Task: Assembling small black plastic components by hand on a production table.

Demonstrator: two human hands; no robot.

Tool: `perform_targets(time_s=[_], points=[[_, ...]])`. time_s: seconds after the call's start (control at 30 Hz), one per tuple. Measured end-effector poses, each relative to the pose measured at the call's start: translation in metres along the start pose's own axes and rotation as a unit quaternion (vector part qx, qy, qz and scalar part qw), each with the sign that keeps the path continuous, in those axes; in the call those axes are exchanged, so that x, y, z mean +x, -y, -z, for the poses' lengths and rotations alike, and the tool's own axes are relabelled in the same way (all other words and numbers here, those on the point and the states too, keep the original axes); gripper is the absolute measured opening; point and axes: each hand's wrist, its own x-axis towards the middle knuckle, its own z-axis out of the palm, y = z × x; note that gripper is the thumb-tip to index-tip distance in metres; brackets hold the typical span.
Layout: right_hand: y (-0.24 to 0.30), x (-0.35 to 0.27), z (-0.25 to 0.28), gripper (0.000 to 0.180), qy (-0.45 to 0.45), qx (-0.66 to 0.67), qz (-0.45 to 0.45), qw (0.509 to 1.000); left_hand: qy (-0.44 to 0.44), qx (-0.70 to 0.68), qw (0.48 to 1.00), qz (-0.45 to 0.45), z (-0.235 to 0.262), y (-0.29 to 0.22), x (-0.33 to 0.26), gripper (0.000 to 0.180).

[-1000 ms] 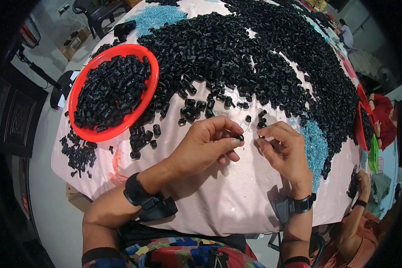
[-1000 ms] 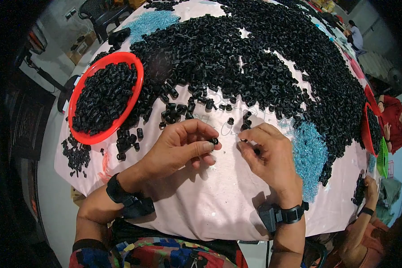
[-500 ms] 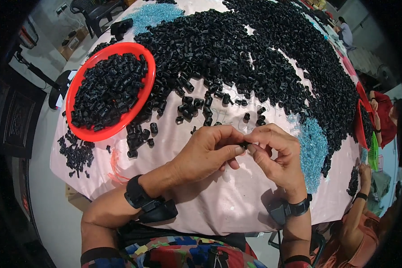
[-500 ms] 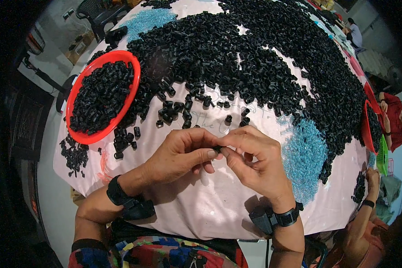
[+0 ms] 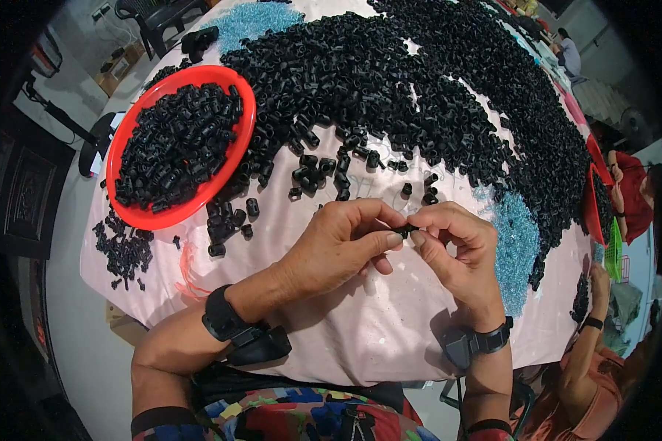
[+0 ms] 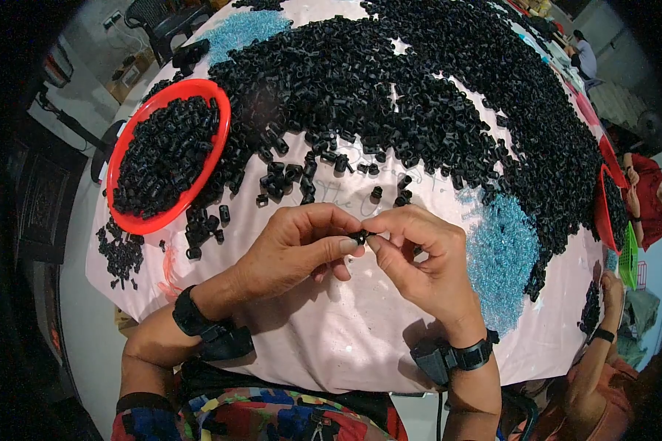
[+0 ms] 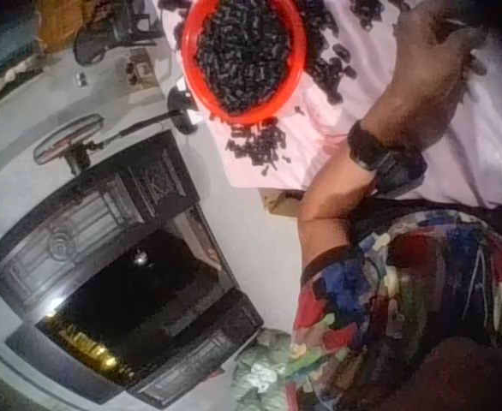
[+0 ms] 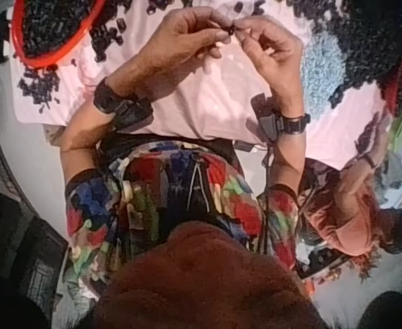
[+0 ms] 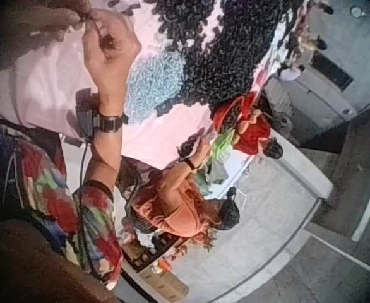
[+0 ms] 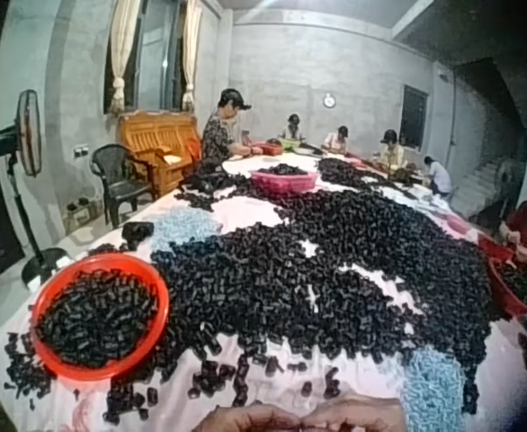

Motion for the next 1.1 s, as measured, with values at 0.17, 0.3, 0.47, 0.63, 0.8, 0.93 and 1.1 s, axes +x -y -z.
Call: perform_targets(time_s=[0.17,0.3,0.47,0.63,0.8,0.93,1.1], points=[[-0.003,-0.001,-0.001,0.022,-0.014,0.010,0.020,1.000,0.001,-0.011,1.000,0.006,0.000,-0.001,0.000,0.026],[-0.002,0.000,-0.003,0.023,-0.010,0.005,0.017,1.000,-0.004,0.007,1.000,0.000,0.001,0.001,0.000,0.026],[-0.005,-0.002,-0.001,0.021,-0.009,0.012,0.000,1.000,-0.001,0.013,1.000,-0.013,0.000,0.001,0.001,0.023],[-0.002,-0.001,-0.002,0.018,-0.009,-0.001,0.022,1.000,-0.007,0.036,0.999,-0.029,0.000,0.004,0.002,0.021],[-0.002,-0.002,-0.001,0.016,-0.005,-0.014,0.001,1.000,-0.013,0.024,0.999,-0.029,-0.001,0.004,0.002,0.019],[-0.001,-0.002,-0.003,0.015,-0.014,-0.012,0.005,1.000,-0.013,0.036,0.999,-0.025,-0.003,0.005,0.002,0.017],[-0.003,-0.002,0.001,0.010,0.004,-0.018,0.016,1.000,-0.013,0.062,0.997,-0.047,-0.004,0.008,0.002,0.015]])
